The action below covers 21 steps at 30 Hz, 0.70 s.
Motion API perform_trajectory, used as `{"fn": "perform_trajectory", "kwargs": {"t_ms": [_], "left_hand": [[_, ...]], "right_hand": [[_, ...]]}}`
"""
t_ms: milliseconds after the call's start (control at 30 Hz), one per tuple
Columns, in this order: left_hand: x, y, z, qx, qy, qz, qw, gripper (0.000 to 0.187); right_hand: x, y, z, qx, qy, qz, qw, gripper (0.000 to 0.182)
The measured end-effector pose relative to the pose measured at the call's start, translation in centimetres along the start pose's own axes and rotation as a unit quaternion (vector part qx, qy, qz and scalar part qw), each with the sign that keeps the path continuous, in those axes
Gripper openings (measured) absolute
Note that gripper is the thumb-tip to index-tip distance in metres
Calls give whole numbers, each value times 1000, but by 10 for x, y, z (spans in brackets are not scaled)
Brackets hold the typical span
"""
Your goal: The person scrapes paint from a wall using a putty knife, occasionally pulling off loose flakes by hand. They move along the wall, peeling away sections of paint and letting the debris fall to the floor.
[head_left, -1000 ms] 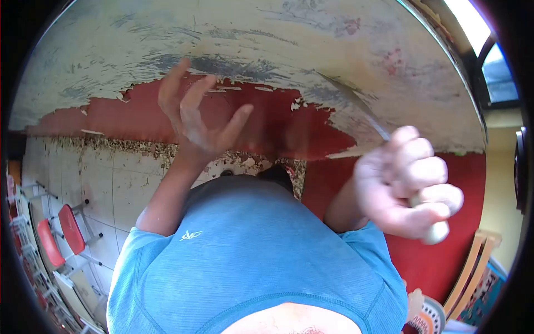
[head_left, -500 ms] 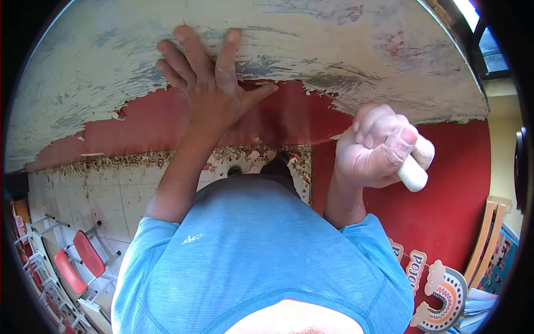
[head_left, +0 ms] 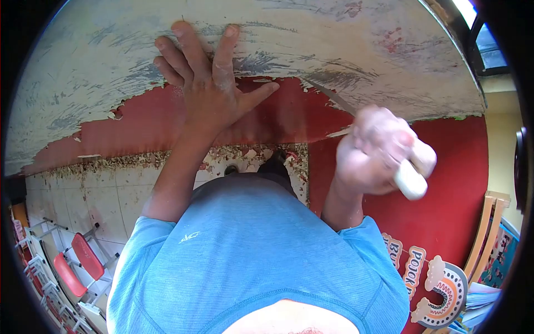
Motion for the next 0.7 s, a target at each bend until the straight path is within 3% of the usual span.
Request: {"fn": "perform_trajectory", "kwargs": {"t_ms": [67,133,200,267,300,333,367,467,633,700], "left_hand": [[1,-1,0,5,3,-3,1000,121],[1,0,0,10,2,-3,1000,121],[1,0,-1,8,-8,1,1000,121],[2,-1,-2,7,-6,-11,1000,120],[1,2,-2,10,-5,-13,1000,120],[0,4,-2,13,-4,-13,1000,119],[-1,3,-2,10,-5,-15,1000,119],[-1,-1,-1,13,-8,-21,1000,115],[0,3,-1,-10,5,-26,1000,105],[5,4,0,-38,46,-17,998,94]], "right_hand": [[2,-6,5,-20,-95,12,995,22],[-9,11,6,-91,82,-1,992,18],[-4,3,-6,-7,30,-2,1000,18],[-5,-2,9,-90,-109,-38,989,33],[0,-3,-2,3,-42,52,998,17],[-11,6,-4,-31,61,-21,997,17],[-9,9,-4,-3,51,-20,999,17],[3,3,3,-43,-75,41,995,15],[16,3,-4,-23,7,15,1000,21],[11,-3,15,-19,-41,-14,999,24]]}}
Point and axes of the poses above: each hand's wrist, its own y-axis away from the middle knuckle, its own z-axis out of the back of the hand, x = y × z, the point moved 9 cm from there along -y, towards the middle knuckle, and after that the axes turned 9 degrees about y, right-handed, at the moved point
